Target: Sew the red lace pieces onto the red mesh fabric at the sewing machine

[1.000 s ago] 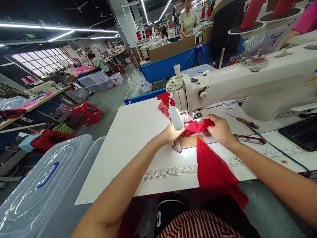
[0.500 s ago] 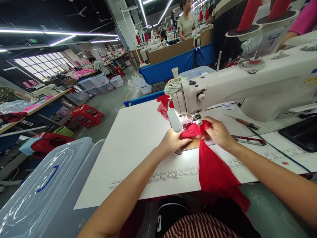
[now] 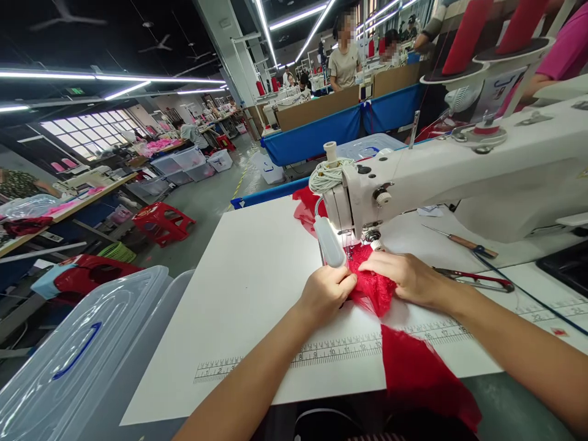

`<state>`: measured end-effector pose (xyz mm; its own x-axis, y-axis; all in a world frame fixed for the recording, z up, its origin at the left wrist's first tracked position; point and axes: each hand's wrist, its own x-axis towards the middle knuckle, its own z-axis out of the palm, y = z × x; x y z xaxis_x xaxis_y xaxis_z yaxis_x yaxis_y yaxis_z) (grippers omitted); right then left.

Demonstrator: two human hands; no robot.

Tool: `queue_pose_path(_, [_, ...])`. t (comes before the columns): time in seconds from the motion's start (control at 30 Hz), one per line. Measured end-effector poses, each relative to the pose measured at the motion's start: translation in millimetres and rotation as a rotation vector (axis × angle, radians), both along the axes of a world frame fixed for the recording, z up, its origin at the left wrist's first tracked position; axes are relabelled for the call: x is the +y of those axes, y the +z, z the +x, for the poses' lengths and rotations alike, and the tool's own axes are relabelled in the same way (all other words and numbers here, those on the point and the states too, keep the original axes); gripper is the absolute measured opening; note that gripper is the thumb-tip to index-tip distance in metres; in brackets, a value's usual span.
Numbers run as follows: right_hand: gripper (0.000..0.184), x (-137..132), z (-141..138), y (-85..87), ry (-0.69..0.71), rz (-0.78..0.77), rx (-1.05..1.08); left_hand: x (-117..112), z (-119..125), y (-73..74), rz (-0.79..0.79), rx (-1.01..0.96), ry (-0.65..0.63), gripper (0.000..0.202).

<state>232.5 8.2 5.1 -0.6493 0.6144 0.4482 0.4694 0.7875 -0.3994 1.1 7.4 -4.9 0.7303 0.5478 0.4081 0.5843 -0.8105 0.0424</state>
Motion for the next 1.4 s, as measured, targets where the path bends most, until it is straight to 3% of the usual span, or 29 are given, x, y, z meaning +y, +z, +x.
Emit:
queue_pose_path(0.17, [0.026,-1,-6,1.5,-0.074,0.107,-0.161,-2,4,0.7,0.186,0.060,-0.008,0.031])
queue_pose_path(0.27, [0.023,1,-6,-1.2,-0.039,0.115,-0.114,-7,5,5.7,0.145,0.102,0.022,0.027])
queue_pose_path(0.4, [0.023,2,-5,-5.0,-0.051,0.118,-0.102,-15,3,19.0,-0.036,0.113,0.007,0.029])
queue_pose_path(0.47, [0.021,2,-4,-5.5,-0.059,0.100,-0.112,-18,2,25.3,-0.093,0.098,-0.023,0.040])
queue_pose_path(0.6, [0.019,0,-3,-5.0,-0.069,0.088,-0.144,-21,1,29.3,-0.121,0.079,-0.031,0.085])
queue_pose_path(0.67, [0.021,-1,-3,-4.5,-0.084,0.114,-0.168,-21,1,27.3,-0.116,0.079,-0.011,0.093])
queue_pose_path(0.93, [0.025,-2,-4,-7.9,-0.148,0.170,-0.221,-23,2,18.4,-0.067,0.060,0.025,0.091])
queue_pose_path(1.17, [0.011,-1,-5,-10.9,-0.144,0.172,-0.192,-23,4,16.7,-0.040,0.036,0.012,0.093])
queue_pose_path(1.4, [0.026,-1,-4,-10.0,-0.168,0.134,-0.178,-21,3,16.9,-0.021,0.062,0.018,0.089])
